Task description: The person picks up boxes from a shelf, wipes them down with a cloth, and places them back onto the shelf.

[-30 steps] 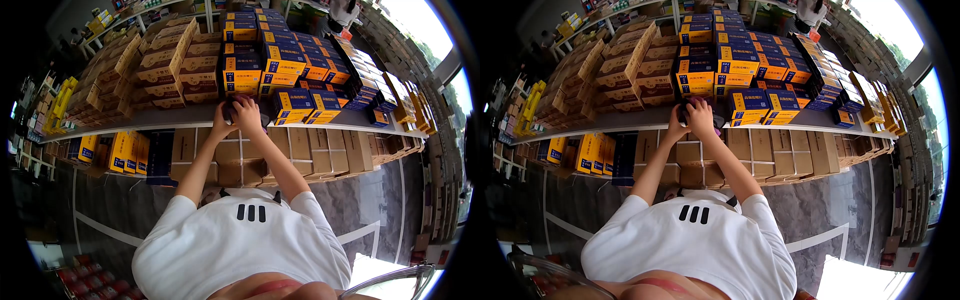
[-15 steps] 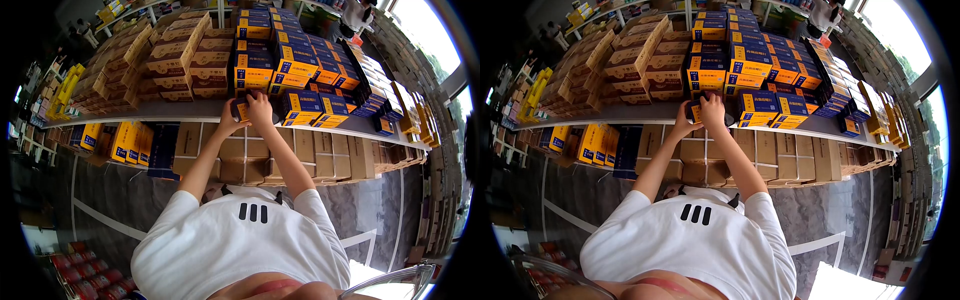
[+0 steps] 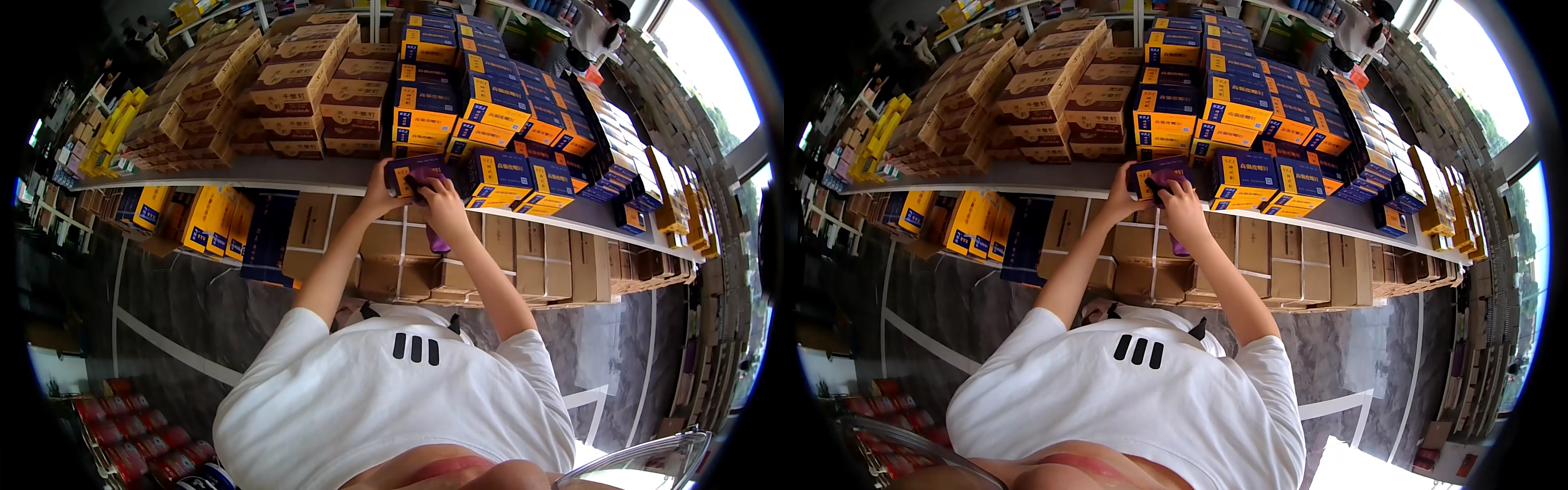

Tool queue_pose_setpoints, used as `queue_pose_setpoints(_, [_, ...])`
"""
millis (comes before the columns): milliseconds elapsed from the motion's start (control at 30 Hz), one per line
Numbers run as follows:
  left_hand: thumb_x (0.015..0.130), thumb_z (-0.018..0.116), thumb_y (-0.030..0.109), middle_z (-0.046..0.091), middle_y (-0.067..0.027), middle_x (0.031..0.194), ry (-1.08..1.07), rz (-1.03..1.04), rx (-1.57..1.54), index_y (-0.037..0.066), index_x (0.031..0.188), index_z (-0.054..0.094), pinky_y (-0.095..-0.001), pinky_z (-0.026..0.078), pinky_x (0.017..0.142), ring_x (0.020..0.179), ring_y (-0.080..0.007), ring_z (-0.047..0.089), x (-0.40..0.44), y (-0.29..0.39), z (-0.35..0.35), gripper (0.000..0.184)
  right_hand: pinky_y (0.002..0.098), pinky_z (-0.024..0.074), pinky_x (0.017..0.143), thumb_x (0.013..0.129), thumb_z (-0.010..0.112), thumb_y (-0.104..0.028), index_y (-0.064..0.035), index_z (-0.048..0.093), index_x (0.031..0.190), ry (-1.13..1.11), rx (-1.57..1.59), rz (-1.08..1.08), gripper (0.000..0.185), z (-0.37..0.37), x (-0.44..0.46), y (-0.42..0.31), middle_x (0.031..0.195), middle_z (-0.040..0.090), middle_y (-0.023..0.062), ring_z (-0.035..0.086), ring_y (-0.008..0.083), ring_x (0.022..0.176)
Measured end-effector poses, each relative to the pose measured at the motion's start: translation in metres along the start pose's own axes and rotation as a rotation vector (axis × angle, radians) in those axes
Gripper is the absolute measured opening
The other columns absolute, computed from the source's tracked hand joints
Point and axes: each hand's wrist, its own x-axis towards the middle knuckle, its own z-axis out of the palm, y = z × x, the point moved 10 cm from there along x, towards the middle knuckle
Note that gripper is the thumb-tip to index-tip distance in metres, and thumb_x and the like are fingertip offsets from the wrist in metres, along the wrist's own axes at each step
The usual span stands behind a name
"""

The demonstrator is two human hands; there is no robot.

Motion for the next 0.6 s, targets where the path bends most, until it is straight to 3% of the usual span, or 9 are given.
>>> queue_pose_setpoints(167, [0.058,0.088,0.012,0.047,-0.0149,0.127,0.005,0.012,0.068,0.006,0.138,0.030,-0.0385,0.042,0.101,0.121,-0.0267,0.048,-0.002,0.005,-0.002,0.099,0.0410,0.0476,0.090,0.068,0.065,-0.001,-0.0032,0.064,0.103,0.172,-0.017,0.053,0.035,0.002,0.004,-0.007,0.114,0.056,0.0170,0.051,0.0353,0.106])
queue_pose_setpoints(233, [0.062,0.087,0.012,0.047,-0.0142,0.128,-0.042,0.057,-0.083,0.009,0.139,0.030,-0.0386,0.044,0.100,0.120,-0.0259,0.048,-0.002,0.005,0.002,0.096,0.0404,0.0483,0.089,0.068,0.066,-0.002,-0.0035,0.065,0.103,0.158,-0.023,-0.048,0.034,0.008,0.017,-0.036,0.112,0.056,0.0169,0.052,0.0335,0.103])
queue_pose_setpoints(267, [0.065,0.084,0.009,0.048,-0.0136,0.128,-0.073,-0.085,-0.396,0.011,0.139,0.029,-0.0383,0.046,0.098,0.120,-0.0254,0.049,-0.005,-0.007,0.013,0.092,0.0400,0.0489,0.088,0.069,0.065,-0.002,-0.0038,0.065,0.103,0.133,-0.020,-0.072,0.034,0.017,0.022,-0.045,0.112,0.056,0.0164,0.052,0.0333,0.103])
queue_pose_setpoints(300, [0.065,0.084,0.009,0.048,-0.0136,0.128,-0.077,-0.090,-0.391,0.011,0.139,0.029,-0.0383,0.046,0.098,0.120,-0.0254,0.049,-0.005,-0.011,0.015,0.092,0.0396,0.0494,0.088,0.069,0.065,-0.003,-0.0040,0.065,0.103,0.109,-0.015,-0.096,0.035,0.023,0.024,-0.052,0.113,0.056,0.0160,0.052,0.0331,0.103])
queue_pose_setpoints(367, [0.066,0.085,0.009,0.047,-0.0138,0.128,-0.056,-0.290,-0.783,0.012,0.139,0.028,-0.0384,0.047,0.097,0.120,-0.0249,0.049,-0.003,-0.036,0.021,0.093,0.0397,0.0500,0.087,0.070,0.064,-0.003,-0.0043,0.064,0.104,0.115,-0.030,-0.070,0.035,0.021,0.022,-0.045,0.114,0.056,0.0155,0.053,0.0330,0.103])
queue_pose_setpoints(400, [0.063,0.089,0.016,0.046,-0.0137,0.129,-0.076,-0.112,-0.394,0.011,0.139,0.029,-0.0392,0.046,0.099,0.120,-0.0256,0.048,0.000,-0.018,0.015,0.097,0.0397,0.0505,0.086,0.070,0.064,-0.003,-0.0045,0.064,0.105,0.116,-0.053,-0.049,0.035,0.019,0.020,-0.038,0.116,0.056,0.0150,0.054,0.0329,0.103])
queue_pose_setpoints(433, [0.063,0.089,0.016,0.046,-0.0137,0.129,-0.078,-0.113,-0.397,0.011,0.139,0.029,-0.0392,0.046,0.099,0.120,-0.0256,0.048,-0.001,-0.014,0.013,0.097,0.0397,0.0505,0.086,0.070,0.064,-0.003,-0.0045,0.064,0.105,0.115,-0.054,-0.047,0.035,0.017,0.015,-0.033,0.116,0.056,0.0150,0.054,0.0329,0.103])
queue_pose_setpoints(500, [0.059,0.092,0.021,0.046,-0.0138,0.129,-0.034,-0.026,0.011,0.009,0.138,0.030,-0.0403,0.044,0.100,0.120,-0.0265,0.048,-0.002,0.001,0.000,0.102,0.0401,0.0516,0.084,0.071,0.063,-0.001,-0.0045,0.062,0.109,0.114,-0.111,0.091,0.038,0.013,0.004,-0.010,0.119,0.055,0.0145,0.055,0.0332,0.103])
queue_pose_setpoints(600, [0.057,0.092,0.020,0.046,-0.0147,0.129,-0.012,-0.022,0.034,0.007,0.138,0.030,-0.0408,0.042,0.101,0.121,-0.0287,0.048,-0.002,0.005,0.001,0.104,0.0364,0.0521,0.079,0.071,0.065,-0.004,-0.0041,0.062,0.109,0.133,-0.265,0.156,0.039,0.007,0.002,0.011,0.118,0.056,0.0149,0.056,0.0315,0.098])
